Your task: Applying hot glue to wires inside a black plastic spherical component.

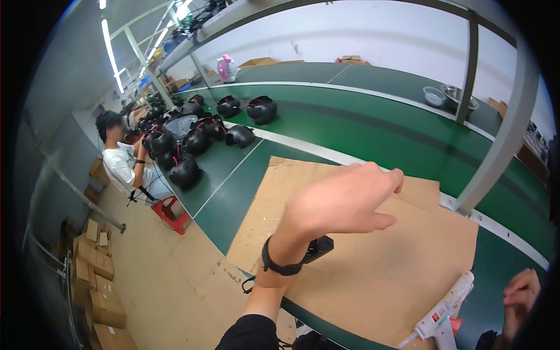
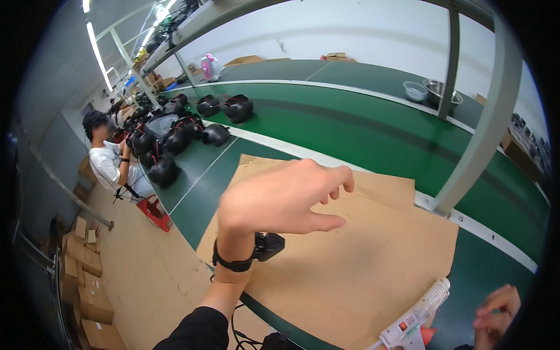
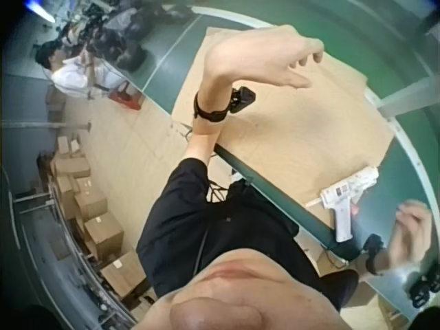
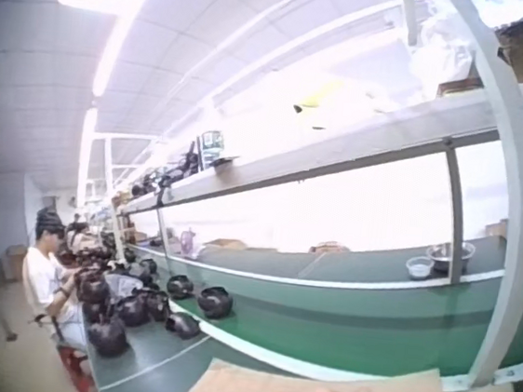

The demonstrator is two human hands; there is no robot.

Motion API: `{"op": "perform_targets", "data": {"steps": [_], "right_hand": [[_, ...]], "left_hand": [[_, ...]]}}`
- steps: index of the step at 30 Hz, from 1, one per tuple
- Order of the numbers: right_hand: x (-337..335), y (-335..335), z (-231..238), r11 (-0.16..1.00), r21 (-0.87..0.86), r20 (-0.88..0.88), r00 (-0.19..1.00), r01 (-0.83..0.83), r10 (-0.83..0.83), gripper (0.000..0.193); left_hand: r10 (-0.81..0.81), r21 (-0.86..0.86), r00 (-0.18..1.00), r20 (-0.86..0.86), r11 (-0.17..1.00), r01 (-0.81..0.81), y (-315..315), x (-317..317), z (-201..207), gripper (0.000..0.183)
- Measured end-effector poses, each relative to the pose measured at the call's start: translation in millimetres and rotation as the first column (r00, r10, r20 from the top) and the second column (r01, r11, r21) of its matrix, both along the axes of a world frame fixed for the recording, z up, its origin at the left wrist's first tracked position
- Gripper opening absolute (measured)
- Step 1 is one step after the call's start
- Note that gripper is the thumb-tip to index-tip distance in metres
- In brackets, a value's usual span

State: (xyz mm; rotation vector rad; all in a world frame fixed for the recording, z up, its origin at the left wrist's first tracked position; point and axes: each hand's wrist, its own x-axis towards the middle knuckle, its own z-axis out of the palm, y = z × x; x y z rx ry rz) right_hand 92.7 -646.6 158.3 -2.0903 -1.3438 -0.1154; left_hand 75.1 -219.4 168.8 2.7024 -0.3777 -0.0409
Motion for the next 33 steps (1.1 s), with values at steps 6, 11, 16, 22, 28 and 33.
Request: {"op": "perform_targets", "data": {"steps": [6,11,16,22,28,33], "right_hand": [[0.8,87.5,-40.7,0.774,0.541,-0.775,0.552,0.329,0.307,0.099],[11.1,86.3,-40.6,0.634,0.752,-0.657,0.142,0.178,0.74,0.096],[4.1,79.4,-37.5,0.595,0.777,-0.61,0.014,0.208,0.792,0.092],[-0.9,75.9,-42.8,0.592,0.784,-0.598,-0.031,0.188,0.801,0.091],[-0.7,80.8,-41.6,0.59,0.783,-0.597,-0.028,0.199,0.802,0.091],[-4.4,84.6,-37.8,0.624,0.756,-0.633,-0.023,0.196,0.774,0.092]], "left_hand": [[-0.201,-0.088,0.949,0.244,0.97,0.228,-8.5,6.3,-12.4,0.042],[-0.218,-0.046,0.889,0.403,0.965,0.258,-43.8,5.4,3.5,0.041],[-0.314,-0.009,0.783,0.537,0.926,0.377,-76.5,20.0,-8.2,0.042],[-0.369,-0.016,0.682,0.632,0.873,0.487,-94.8,22.7,-20.8,0.044],[-0.401,0.017,0.604,0.689,0.842,0.54,-95.3,24.4,-21.1,0.04],[-0.413,0.009,0.528,0.742,0.793,0.609,-92.5,31.7,-29.0,0.036]]}}
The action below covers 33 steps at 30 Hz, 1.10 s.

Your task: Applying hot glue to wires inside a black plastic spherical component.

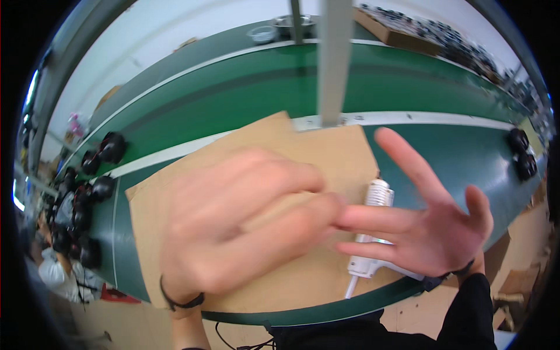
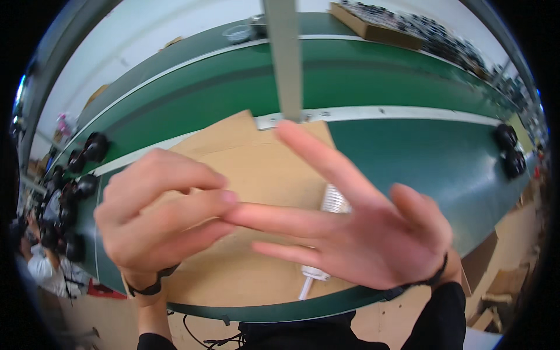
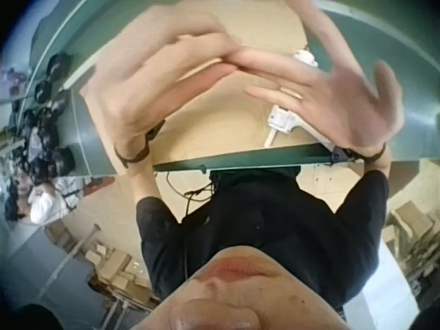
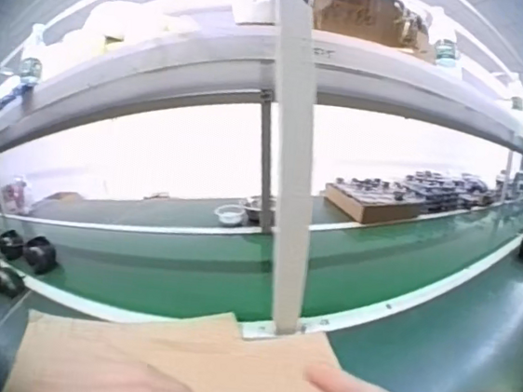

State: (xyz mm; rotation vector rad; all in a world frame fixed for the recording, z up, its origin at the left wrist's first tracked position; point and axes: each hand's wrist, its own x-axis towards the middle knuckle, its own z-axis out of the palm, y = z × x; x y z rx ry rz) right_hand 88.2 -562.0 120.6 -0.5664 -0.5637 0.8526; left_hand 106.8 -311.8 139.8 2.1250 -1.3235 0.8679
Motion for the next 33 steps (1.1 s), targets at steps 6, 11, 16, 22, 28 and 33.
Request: {"op": "perform_targets", "data": {"steps": [6,11,16,22,28,33], "right_hand": [[-11.6,-4.7,-1.5,0.992,-0.106,0.043,0.997,0.074,-0.07,0.086],[-12.0,-5.3,-8.3,0.994,-0.103,0.144,0.988,-0.03,0.045,0.091],[-24.9,-3.6,-8.1,0.987,-0.093,0.188,0.976,0.129,-0.109,0.08],[-22.6,-3.0,-18.0,0.989,-0.093,0.261,0.962,0.111,-0.083,0.084],[-29.6,4.9,-6.6,0.973,-0.131,0.296,0.944,0.192,-0.147,0.083],[-18.5,-19.2,-13.8,0.959,-0.283,0.384,0.918,0.012,0.102,0.102]], "left_hand": [[-0.017,0.096,0.998,0.056,0.995,0.012,2.7,-22.7,2.2,0.027],[0.013,-0.035,0.996,0.083,0.999,-0.01,-1.6,-31.3,-0.6,0.017],[0.125,0.02,0.975,0.184,0.991,-0.131,0.9,-26.8,-6.4,0.016],[0.125,0.161,0.987,0.102,0.977,-0.141,3.0,-36.0,-10.0,0.018],[0.149,0.256,0.989,0.008,0.955,-0.146,2.4,-46.7,-7.2,0.019],[0.138,0.365,0.989,-0.045,0.924,-0.113,4.1,-57.7,1.8,0.021]]}}
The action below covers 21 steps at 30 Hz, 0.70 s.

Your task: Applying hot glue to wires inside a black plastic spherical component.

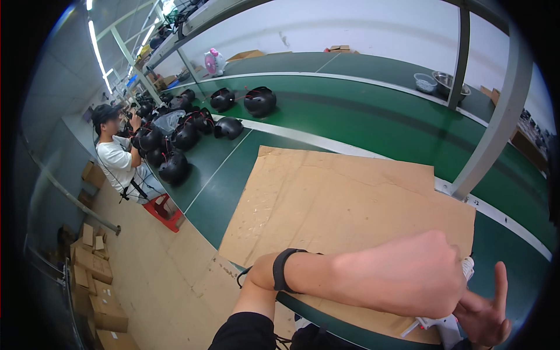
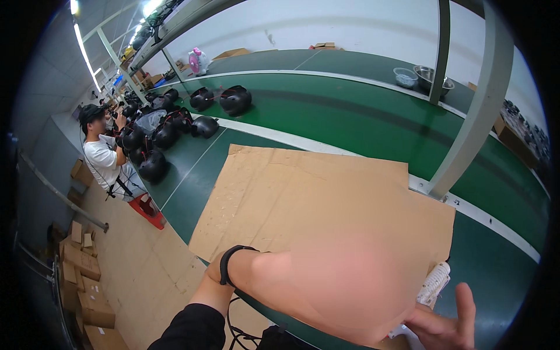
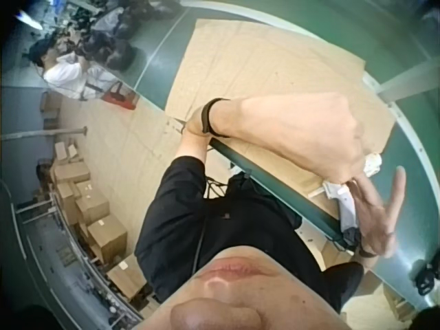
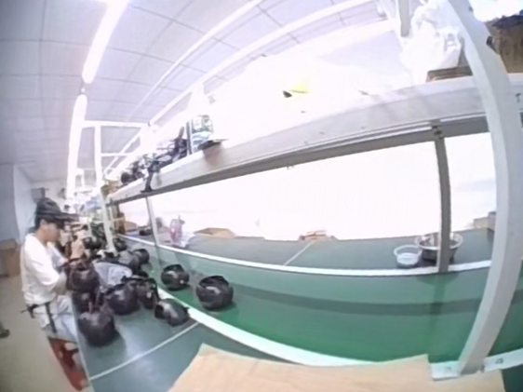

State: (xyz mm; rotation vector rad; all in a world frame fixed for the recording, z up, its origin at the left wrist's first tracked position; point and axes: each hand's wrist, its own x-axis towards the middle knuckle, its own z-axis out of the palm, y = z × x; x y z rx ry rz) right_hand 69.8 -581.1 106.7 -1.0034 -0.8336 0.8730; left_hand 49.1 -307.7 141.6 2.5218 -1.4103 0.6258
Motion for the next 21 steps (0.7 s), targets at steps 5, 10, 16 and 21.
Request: {"op": "perform_targets", "data": {"steps": [5,10,16,21], "right_hand": [[-1.4,-1.9,-3.5,0.995,0.08,0.003,0.999,-0.054,0.054,0.099],[3.2,-0.8,-4.8,0.99,0.121,0.015,0.997,-0.077,0.076,0.098],[1.7,-2.1,-1.9,0.996,0.055,0.071,0.995,-0.068,0.064,0.097],[2.7,-4.1,7.2,0.996,-0.054,0.088,0.993,-0.073,0.077,0.098]], "left_hand": [[-0.007,-0.142,0.997,0.073,0.99,0.018,0.1,-0.7,3.2,0.015],[-0.039,-0.105,0.995,0.097,0.993,0.049,-2.2,1.3,-6.5,0.014],[0.0,-0.109,0.999,0.053,0.994,0.006,-2.1,-5.7,-4.7,0.014],[-0.004,-0.155,0.988,0.152,0.988,0.028,-4.3,0.7,-6.2,0.014]]}}
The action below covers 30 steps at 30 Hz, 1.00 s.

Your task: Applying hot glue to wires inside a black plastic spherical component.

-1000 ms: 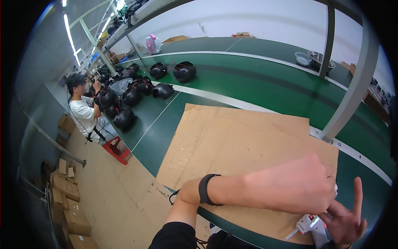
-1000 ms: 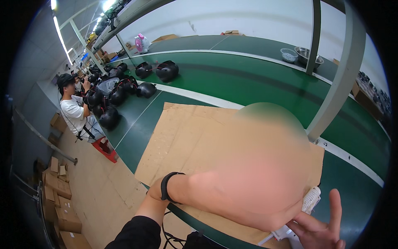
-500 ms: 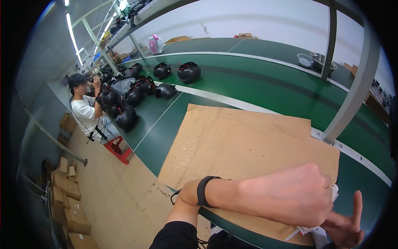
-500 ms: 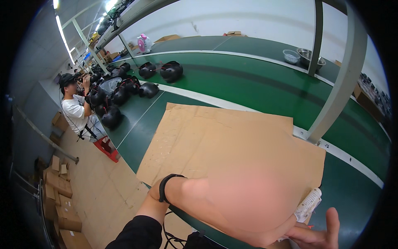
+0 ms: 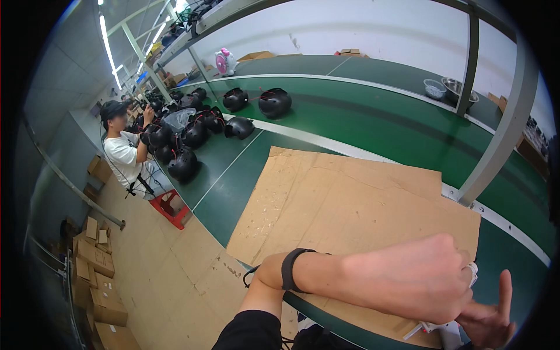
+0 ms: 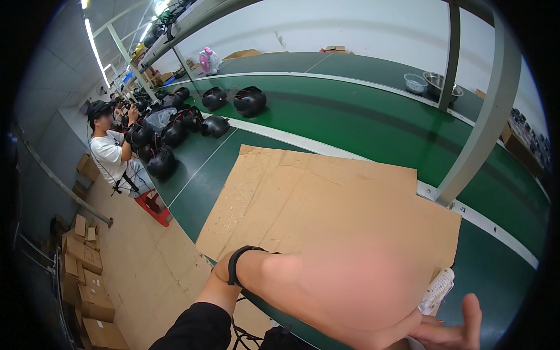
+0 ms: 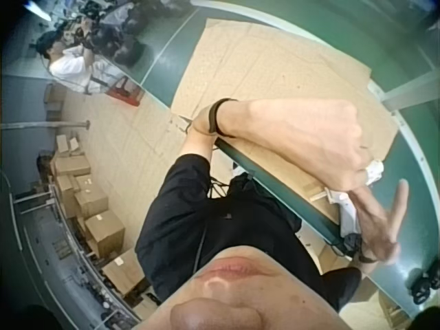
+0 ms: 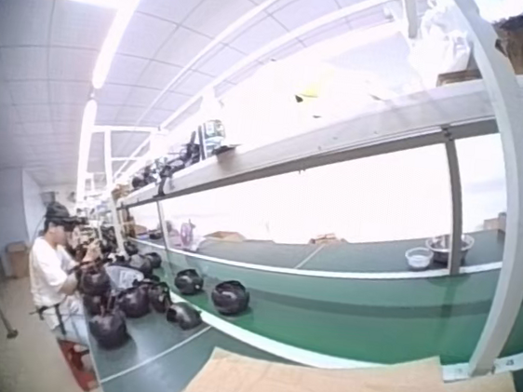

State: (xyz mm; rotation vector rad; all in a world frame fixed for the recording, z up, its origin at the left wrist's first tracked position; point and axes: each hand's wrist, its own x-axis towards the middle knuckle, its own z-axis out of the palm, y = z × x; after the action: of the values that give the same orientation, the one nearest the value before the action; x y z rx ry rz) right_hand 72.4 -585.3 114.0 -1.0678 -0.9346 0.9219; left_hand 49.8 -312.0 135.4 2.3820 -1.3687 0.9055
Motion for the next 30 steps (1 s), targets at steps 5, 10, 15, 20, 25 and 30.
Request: {"op": "perform_targets", "data": {"steps": [5,10,15,20,25,30], "right_hand": [[-3.0,-0.1,-6.4,0.996,0.033,-0.067,0.995,0.078,-0.076,0.099],[-3.7,-1.7,-11.0,0.991,0.082,-0.086,0.991,0.105,-0.098,0.101],[-0.9,-1.7,-7.7,0.999,0.032,-0.038,0.998,0.043,-0.041,0.102],[-8.3,1.3,-10.6,0.995,0.075,-0.028,0.998,0.067,-0.065,0.108],[-18.4,-11.0,-4.3,0.968,-0.222,0.047,0.993,0.113,-0.105,0.115],[-5.6,-14.3,-12.6,0.991,-0.12,0.306,0.947,-0.059,0.094,0.099]], "left_hand": [[-0.047,0.014,0.998,-0.044,0.999,0.048,2.9,-2.6,2.7,0.015],[-0.034,0.029,0.994,-0.107,0.999,0.037,3.0,-4.4,2.7,0.013],[0.047,-0.016,0.995,-0.084,0.999,-0.048,4.7,-6.0,9.4,0.012],[0.03,0.067,0.987,-0.161,0.998,-0.019,3.9,-4.0,10.4,0.013],[-0.003,0.152,0.985,-0.173,0.988,0.03,3.6,-9.2,3.0,0.014],[0.014,0.111,0.992,-0.128,0.994,0.0,5.5,-11.5,6.2,0.015]]}}
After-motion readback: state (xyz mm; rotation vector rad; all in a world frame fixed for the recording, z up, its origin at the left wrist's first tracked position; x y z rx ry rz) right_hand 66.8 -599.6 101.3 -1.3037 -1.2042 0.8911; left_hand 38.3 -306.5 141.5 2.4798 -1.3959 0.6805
